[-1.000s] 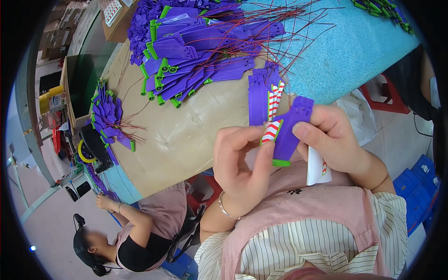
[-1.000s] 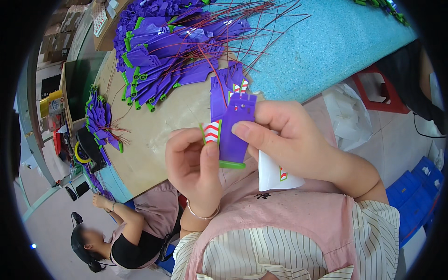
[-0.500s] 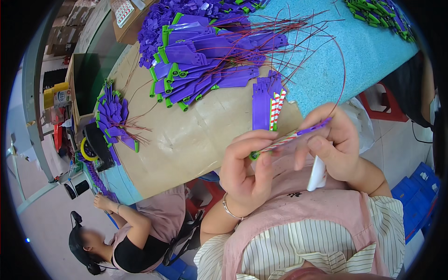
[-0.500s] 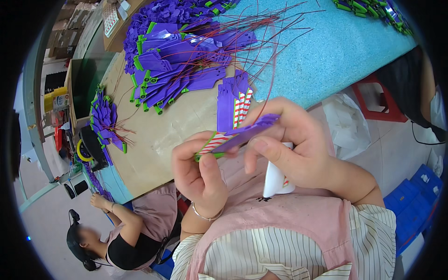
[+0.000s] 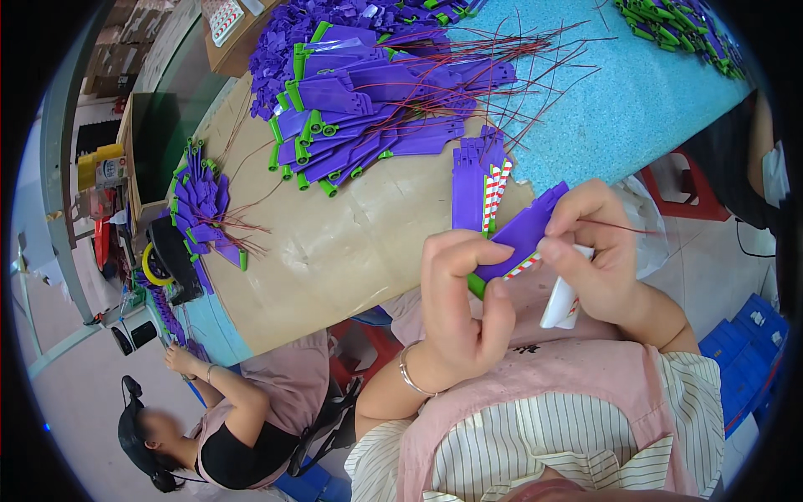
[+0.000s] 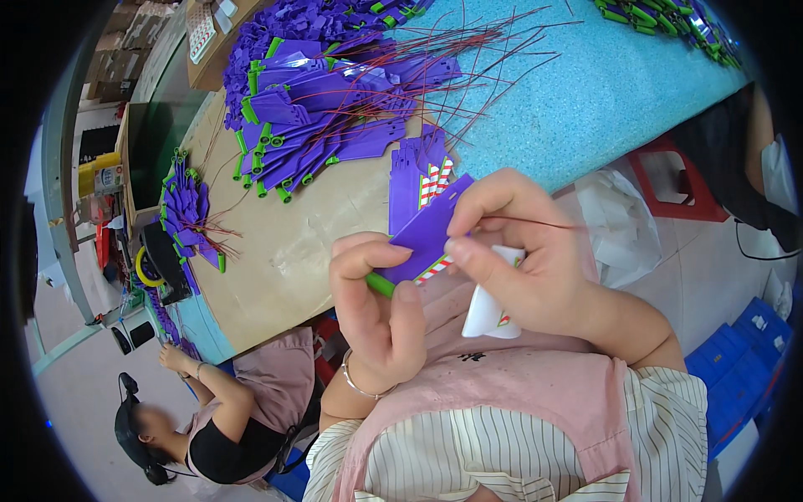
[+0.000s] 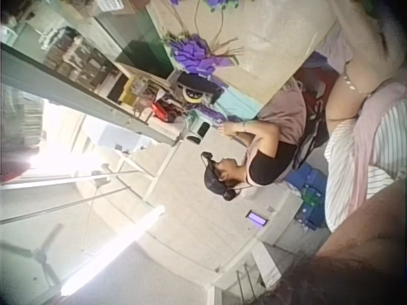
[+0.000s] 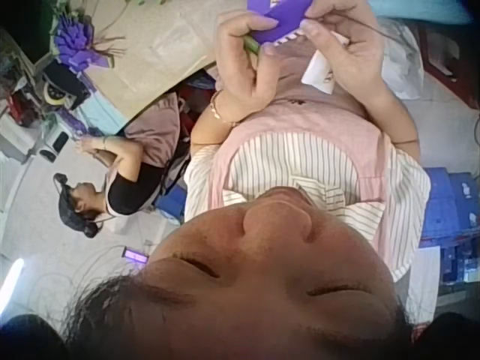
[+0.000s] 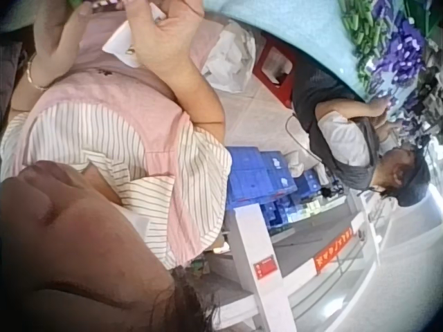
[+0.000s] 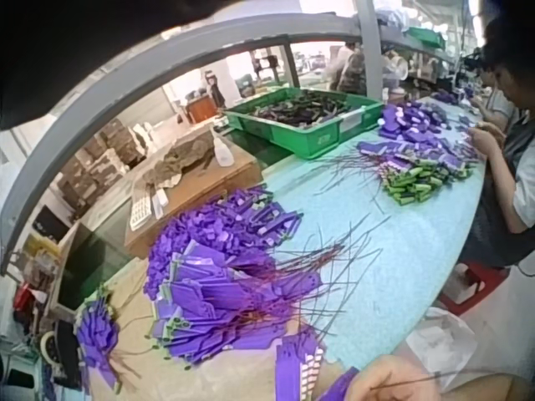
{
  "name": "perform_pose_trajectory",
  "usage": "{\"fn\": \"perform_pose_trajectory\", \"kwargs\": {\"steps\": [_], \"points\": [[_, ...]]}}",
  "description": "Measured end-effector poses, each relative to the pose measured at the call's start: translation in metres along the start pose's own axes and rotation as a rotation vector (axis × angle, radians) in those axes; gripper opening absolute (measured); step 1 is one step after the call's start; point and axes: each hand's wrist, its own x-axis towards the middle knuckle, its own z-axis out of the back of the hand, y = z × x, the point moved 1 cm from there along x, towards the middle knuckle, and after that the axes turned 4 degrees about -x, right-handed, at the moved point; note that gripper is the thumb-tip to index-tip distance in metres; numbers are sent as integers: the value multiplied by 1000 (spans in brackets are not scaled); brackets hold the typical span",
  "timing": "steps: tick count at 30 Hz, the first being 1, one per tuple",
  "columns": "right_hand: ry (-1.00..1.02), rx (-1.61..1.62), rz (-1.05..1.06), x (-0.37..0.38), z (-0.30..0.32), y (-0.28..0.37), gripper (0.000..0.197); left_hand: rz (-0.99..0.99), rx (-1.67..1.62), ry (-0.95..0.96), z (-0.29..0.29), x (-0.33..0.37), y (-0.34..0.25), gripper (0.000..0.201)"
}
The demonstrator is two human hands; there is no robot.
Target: The person peels stickers from a sheet and adheres them onto plastic parts by hand, placing the finished parts onto a pile on the table.
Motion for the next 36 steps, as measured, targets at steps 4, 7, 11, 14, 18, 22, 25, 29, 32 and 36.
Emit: {"fn": "perform_pose_trajectory", "kwargs": {"steps": [4, 7, 11, 14, 18, 22, 25, 29, 32, 36], "points": [[-92, 43, -155, 9, 2, 18, 35, -80, 112, 98, 5, 1, -6, 23], [-127, 157, -163, 13, 4, 5, 41, -142, 280, 66, 13, -1, -3, 28], [-18, 20, -470, 13, 7, 3, 38, -77, 667, 108, 7, 13, 36, 37], [-13, -135, -414, 11, 7, 1, 31, -204, 509, 90, 12, 10, 15, 30], [-15, -106, -177, 14, -6, 6, 21, -106, 33, 207, -14, -7, -1, 34], [51, 24, -214, 17, -13, 1, 11, 35, 95, -25, 3, -6, 4, 34], [136, -165, -150, 16, -4, -5, 8, -101, 248, -66, 17, 8, 6, 34], [273, -323, -94, 20, 4, -4, 8, 88, 173, 47, 17, 3, 1, 18], [95, -86, -242, 24, -11, 5, 7, 94, 175, 75, 18, 7, 0, 13], [151, -134, -56, 32, -10, 3, 8, -8, 208, 123, 23, 14, 6, 13]]}}
